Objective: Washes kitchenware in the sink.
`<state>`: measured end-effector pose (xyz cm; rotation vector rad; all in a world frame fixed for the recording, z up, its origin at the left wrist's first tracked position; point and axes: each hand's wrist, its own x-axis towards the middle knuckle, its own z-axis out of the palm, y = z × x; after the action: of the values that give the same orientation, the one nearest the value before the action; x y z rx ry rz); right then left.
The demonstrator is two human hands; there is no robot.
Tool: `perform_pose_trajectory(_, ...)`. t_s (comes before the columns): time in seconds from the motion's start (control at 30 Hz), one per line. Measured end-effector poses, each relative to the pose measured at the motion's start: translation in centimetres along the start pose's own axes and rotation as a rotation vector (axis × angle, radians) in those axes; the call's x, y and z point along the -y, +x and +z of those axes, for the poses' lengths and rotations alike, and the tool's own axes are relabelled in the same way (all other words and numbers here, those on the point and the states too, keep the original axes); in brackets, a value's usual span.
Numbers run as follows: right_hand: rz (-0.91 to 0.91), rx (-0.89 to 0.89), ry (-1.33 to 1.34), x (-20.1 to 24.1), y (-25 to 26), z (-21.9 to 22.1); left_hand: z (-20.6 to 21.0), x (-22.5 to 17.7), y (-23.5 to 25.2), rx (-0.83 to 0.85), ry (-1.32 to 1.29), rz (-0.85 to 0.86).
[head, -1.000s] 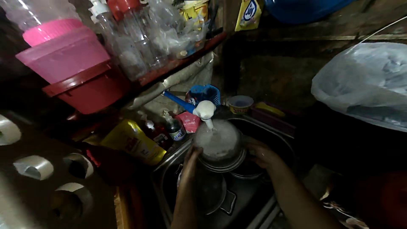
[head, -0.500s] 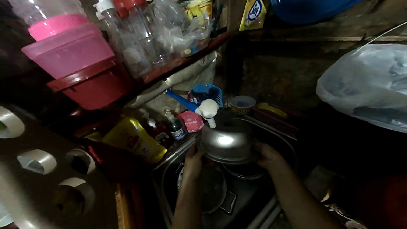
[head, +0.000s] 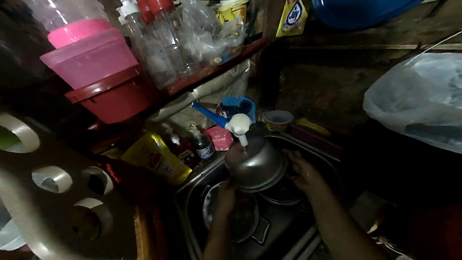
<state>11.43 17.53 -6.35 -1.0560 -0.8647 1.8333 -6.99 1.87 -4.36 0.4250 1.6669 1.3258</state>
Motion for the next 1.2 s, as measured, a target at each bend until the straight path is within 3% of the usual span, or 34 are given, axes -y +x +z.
perform_pose_trajectory(0.33, -0.129, 0.011, 0.026, -0.4, 0.0, -0.5, 1.0, 1.7, 1.5, -0.031, -0.047, 0.011)
perform_pose_trajectory(0.5, -0.105, -0.031, 0.068, -0.4, 0.5, -0.8, 2.0, 1.5, 1.7, -0.078, -0.17, -0.028)
perform_pose_trajectory(0.67, -0.055, -0.129, -0.105, -0.4, 0.1, -0.7, 1.7, 0.1, 0.9, -0.097, -0.159, 0.115)
perform_pose_trajectory(0.87, 0.107, -0.21, -0.102, -0.5, -0.7, 0.3, 1.6, -3.0, -1.8, -0.08, -0.163, 0.263)
perform_pose_trajectory(0.97, 0.136, -0.138, -0.217, -0.7, -0.8, 0.4, 2.3, -3.1, -2.0, -0.189, -0.258, 0.298)
perform_pose_trajectory(1.2, 0.18, 0.019, -0.322, -0.4, -0.8, 0.7, 0.6, -1.5, -0.8, -0.333, -0.337, 0.187)
